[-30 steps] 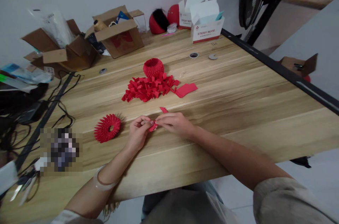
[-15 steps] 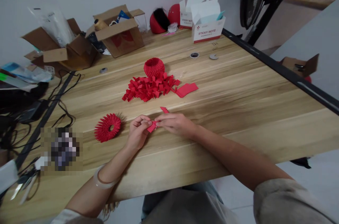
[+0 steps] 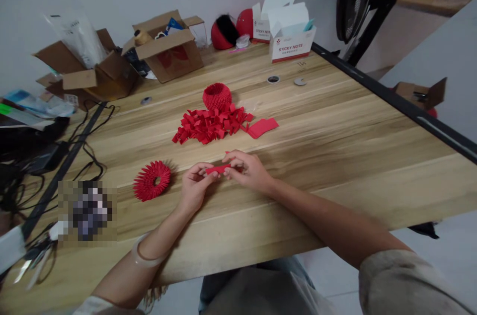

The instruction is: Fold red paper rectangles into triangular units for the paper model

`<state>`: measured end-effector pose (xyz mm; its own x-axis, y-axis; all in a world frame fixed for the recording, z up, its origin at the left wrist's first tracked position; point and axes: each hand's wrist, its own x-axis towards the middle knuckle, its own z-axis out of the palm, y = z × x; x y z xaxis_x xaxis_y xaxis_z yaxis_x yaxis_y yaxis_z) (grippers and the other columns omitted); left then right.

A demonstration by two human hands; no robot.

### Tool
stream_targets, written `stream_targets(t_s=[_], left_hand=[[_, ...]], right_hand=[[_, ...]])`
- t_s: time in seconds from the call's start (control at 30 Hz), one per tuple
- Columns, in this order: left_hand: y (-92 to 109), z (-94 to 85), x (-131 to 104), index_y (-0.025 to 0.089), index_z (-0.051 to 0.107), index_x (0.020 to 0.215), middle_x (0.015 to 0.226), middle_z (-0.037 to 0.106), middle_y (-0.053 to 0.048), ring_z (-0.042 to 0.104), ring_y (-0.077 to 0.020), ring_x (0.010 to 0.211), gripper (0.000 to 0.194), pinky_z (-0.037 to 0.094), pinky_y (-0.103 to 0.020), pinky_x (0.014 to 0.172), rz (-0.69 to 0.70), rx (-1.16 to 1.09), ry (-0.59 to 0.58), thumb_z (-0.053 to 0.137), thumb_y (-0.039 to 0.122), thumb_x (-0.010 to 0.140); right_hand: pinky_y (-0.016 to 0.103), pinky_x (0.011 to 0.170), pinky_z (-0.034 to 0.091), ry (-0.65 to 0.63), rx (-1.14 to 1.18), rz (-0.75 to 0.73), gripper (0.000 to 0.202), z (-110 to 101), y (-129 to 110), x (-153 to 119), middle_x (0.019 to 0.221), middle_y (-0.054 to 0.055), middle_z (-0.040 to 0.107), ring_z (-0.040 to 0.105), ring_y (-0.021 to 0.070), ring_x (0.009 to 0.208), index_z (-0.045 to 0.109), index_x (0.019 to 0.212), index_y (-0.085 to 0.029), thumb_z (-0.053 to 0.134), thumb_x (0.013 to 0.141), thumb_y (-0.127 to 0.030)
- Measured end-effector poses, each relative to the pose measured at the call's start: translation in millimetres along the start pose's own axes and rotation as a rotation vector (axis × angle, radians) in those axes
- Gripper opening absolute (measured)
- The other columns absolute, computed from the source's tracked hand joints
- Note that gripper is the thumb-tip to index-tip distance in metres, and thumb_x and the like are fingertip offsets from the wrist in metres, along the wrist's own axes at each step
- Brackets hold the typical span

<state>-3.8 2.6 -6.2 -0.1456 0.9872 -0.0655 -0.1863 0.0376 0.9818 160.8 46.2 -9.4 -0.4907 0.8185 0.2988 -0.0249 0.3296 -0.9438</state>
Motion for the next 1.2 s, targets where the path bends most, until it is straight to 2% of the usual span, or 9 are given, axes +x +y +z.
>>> stream_targets(t_s=[0.17,0.27,0.43,0.6,0.77,0.83,1.2], left_hand=[[2,-0.1,1,0.013,0.065,0.072,0.063,0.066,0.000,0.056,-0.0080,0.057,0.016,0.044,-0.019,0.058,0.005,0.011,0.019,0.074,0.021,0.061],[3,-0.4,2,0.013,0.066,0.071,0.064,0.066,0.000,0.056,-0.0085,0.057,0.015,0.044,-0.020,0.059,0.000,-0.019,0.022,0.074,0.022,0.062],[2,-0.9,2,0.014,0.066,0.073,0.066,0.067,0.000,0.057,-0.0080,0.058,0.016,0.045,-0.020,0.060,0.012,-0.026,0.022,0.074,0.022,0.062],[4,0.8,1,0.014,0.067,0.074,0.067,0.068,-0.002,0.057,-0.0085,0.058,0.018,0.045,-0.021,0.061,0.033,0.065,0.018,0.075,0.023,0.061],[8,2.2,-2,0.012,0.068,0.074,0.063,0.067,-0.002,0.054,-0.0093,0.053,0.019,0.043,-0.022,0.055,0.050,0.182,0.022,0.074,0.026,0.061],[9,2.3,-2,0.012,0.068,0.074,0.064,0.068,-0.003,0.055,-0.0097,0.054,0.019,0.044,-0.022,0.056,0.060,0.204,0.020,0.074,0.025,0.062],[7,2.7,-2,0.013,0.069,0.072,0.066,0.070,-0.004,0.058,-0.0107,0.055,0.017,0.048,-0.023,0.058,0.099,0.217,-0.026,0.074,0.025,0.062]], right_hand=[[0.021,0.061,0.053,-0.007,-0.274,-0.222,0.013,-2,3,-2,0.078,0.001,0.071,0.064,0.0104,0.061,0.065,0.089,-0.021,0.056,0.081,-0.025],[0.021,0.064,0.053,-0.025,-0.350,-0.267,0.017,-2,6,-2,0.083,0.000,0.071,0.065,0.0109,0.065,0.066,0.093,-0.022,0.060,0.078,-0.026],[0.023,0.069,0.053,-0.053,-0.313,-0.276,0.016,-3,6,0,0.087,0.001,0.071,0.066,0.0120,0.072,0.067,0.093,-0.023,0.060,0.079,-0.024],[0.028,0.076,0.053,0.007,-0.114,-0.150,0.008,-1,3,3,0.084,0.004,0.071,0.066,0.0144,0.078,0.069,0.076,-0.020,0.063,0.076,-0.026],[0.029,0.062,0.053,0.035,0.221,0.207,0.015,3,2,4,0.068,0.002,0.067,0.064,0.0134,0.062,0.064,0.068,-0.015,0.069,0.068,-0.029],[0.028,0.059,0.052,0.041,0.289,0.285,0.017,4,2,4,0.060,0.001,0.065,0.062,0.0123,0.057,0.062,0.066,-0.015,0.071,0.066,-0.030],[0.023,0.053,0.046,0.006,0.344,0.353,0.024,2,-3,6,0.053,-0.002,0.060,0.056,0.0087,0.050,0.059,0.065,-0.014,0.072,0.065,-0.034]])
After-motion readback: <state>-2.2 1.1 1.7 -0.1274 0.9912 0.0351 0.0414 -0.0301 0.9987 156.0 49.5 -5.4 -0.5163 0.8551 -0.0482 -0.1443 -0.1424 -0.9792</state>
